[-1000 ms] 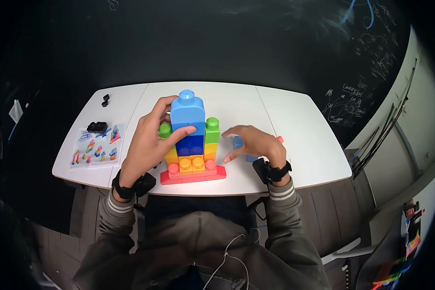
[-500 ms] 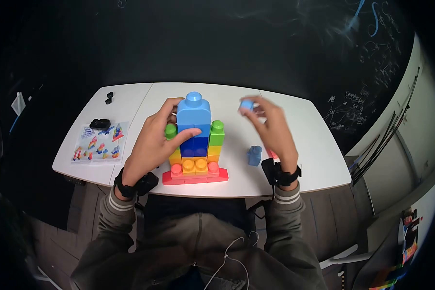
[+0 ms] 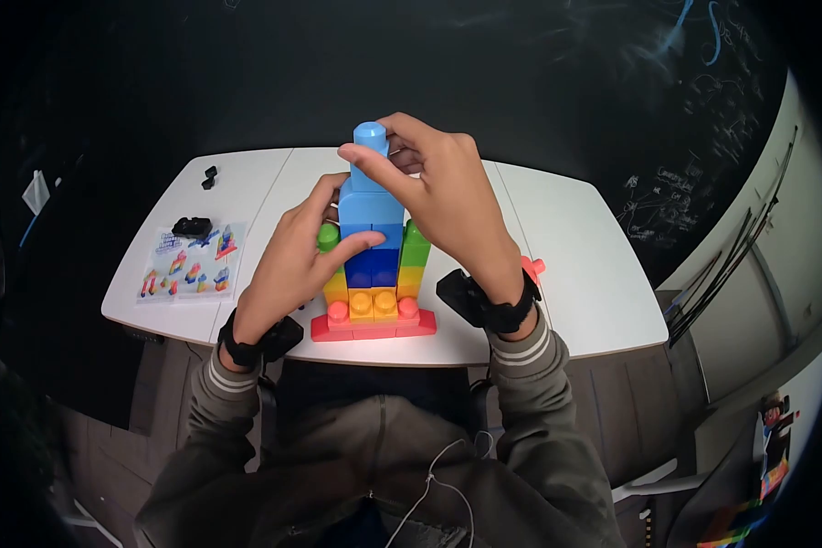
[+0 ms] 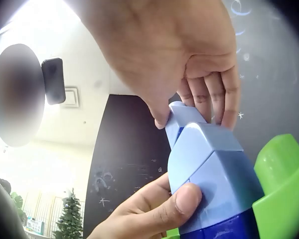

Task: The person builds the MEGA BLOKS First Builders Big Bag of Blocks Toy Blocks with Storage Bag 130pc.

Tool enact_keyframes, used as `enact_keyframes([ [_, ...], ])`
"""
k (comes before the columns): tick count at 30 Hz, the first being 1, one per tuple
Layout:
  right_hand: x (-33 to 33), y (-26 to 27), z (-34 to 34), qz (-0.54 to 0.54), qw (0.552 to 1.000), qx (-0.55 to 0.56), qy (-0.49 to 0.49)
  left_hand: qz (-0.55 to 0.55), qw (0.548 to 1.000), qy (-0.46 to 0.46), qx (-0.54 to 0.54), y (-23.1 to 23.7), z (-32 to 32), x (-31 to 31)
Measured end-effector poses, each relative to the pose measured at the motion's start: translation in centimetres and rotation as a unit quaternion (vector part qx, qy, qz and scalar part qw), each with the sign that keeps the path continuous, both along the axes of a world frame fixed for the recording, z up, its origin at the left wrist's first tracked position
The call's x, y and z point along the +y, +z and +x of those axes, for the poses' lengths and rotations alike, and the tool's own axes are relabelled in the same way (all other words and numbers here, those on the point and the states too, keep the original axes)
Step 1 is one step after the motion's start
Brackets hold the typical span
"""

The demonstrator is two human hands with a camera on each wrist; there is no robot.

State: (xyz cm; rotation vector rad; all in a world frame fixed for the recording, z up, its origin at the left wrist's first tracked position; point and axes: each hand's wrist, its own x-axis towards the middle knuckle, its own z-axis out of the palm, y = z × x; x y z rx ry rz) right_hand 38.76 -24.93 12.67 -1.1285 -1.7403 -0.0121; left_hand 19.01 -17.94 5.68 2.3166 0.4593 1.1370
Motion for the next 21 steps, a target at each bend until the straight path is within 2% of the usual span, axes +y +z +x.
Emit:
enact_keyframes([
  [3, 0.7, -0.3, 0.9, 0.032, 0.999, -0.036, 0.002, -0.005, 1.000, -0.003, 0.006, 0.0, -0.1, 0.3],
  [10, 0.2, -0.4, 1.3, 0.000, 0.998, -0.059, -0.015, -0.034, 0.999, -0.029, 0.004, 0.2, -0.3, 0.7],
  [12, 0.5, -0.6, 1.9, -0.032, 0.996, -0.064, 0.048, -0.023, 0.999, -0.032, -0.006, -0.1, -0.4, 0.9],
  [13, 0.3, -0.7, 2.1, -0.033, 0.997, -0.062, 0.042, -0.012, 0.999, -0.035, -0.018, -0.2, -0.4, 1.0],
  [15, -0.9, -0.8, 3.5, -0.064, 0.991, -0.034, 0.114, -0.014, 0.999, -0.035, -0.012, -0.2, -0.2, 1.1],
  [16, -1.9, -0.8, 4.9, -0.067, 0.993, -0.036, 0.094, -0.018, 1.000, -0.024, -0.008, -0.2, -0.1, 1.0],
  [18, -3.3, -0.6, 8.0, -0.026, 0.998, 0.049, 0.032, -0.025, 0.999, -0.029, -0.003, 0.0, -0.1, 0.9],
  [19, -4.4, -0.9, 9.6, -0.025, 0.996, 0.069, -0.042, -0.024, 1.000, -0.017, 0.008, -0.1, -0.1, 1.0],
  [20, -5.6, -1.2, 10.8, -0.025, 0.996, 0.067, -0.046, -0.023, 1.000, -0.002, 0.021, -0.1, -0.2, 1.1],
  [21, -6.8, -1.6, 11.6, -0.062, 0.987, 0.020, -0.144, -0.015, 1.000, 0.005, 0.022, -0.1, -0.1, 1.0],
])
